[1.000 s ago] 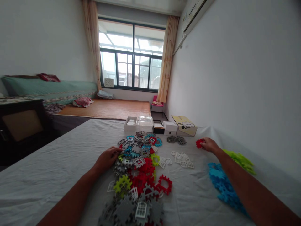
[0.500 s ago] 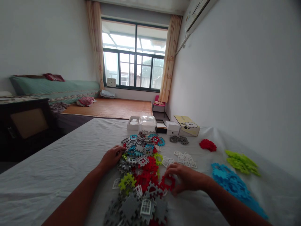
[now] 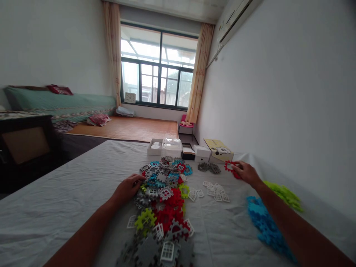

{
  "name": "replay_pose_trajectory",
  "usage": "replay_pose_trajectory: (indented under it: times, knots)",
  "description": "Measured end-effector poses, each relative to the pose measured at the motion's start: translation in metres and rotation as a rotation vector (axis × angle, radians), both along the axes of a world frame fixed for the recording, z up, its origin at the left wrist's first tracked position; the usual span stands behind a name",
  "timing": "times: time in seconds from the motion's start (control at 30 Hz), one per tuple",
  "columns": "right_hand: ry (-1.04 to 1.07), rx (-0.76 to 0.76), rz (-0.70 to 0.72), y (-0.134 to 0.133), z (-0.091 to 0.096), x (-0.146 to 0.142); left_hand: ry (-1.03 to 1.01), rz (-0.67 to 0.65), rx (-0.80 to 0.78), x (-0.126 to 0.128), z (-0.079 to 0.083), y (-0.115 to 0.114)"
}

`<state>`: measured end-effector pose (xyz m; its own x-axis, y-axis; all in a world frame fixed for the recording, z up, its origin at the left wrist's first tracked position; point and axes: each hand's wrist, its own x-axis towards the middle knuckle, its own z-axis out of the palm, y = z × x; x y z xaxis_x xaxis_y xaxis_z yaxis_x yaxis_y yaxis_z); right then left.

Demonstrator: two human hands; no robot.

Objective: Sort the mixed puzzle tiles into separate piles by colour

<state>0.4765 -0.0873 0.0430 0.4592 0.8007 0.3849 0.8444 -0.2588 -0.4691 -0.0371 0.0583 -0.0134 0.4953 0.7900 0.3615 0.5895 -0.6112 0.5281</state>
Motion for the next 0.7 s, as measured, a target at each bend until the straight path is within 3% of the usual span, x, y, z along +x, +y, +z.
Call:
replay_pose_trajectory:
  times: [0.07,0.13,0.23,0.33,0.4,0.53,0.6,0.7]
  knots:
    - [-0.058,-0.083,-0.155,0.008,-0.005,0.039,-0.001,0.007,-0.001,0.000,0.002,-0.001]
    - [-0.087,-0.134,-0.219,0.012,-0.010,0.061,-0.004,0.012,-0.004,0.000,0.003,-0.002]
    - [-0.123,-0.118,-0.259,0.019,-0.016,0.059,-0.006,0.012,-0.009,0.000,0.003,-0.001]
    - [-0.132,-0.092,0.010,0.027,-0.018,0.015,-0.009,0.003,-0.016,0.000,0.001,0.000]
    - [-0.083,-0.109,0.301,0.030,-0.020,-0.030,-0.014,0.007,-0.022,0.000,-0.001,0.001]
    - [-0.104,-0.145,0.675,0.024,-0.030,-0.118,-0.026,0.021,-0.033,-0.001,-0.005,0.003]
    - [-0.161,-0.173,0.743,0.018,-0.037,-0.147,-0.026,0.016,-0.035,-0.001,-0.006,0.003]
    - [-0.197,-0.189,0.685,0.010,-0.044,-0.167,-0.023,0.011,-0.041,-0.001,-0.004,0.001]
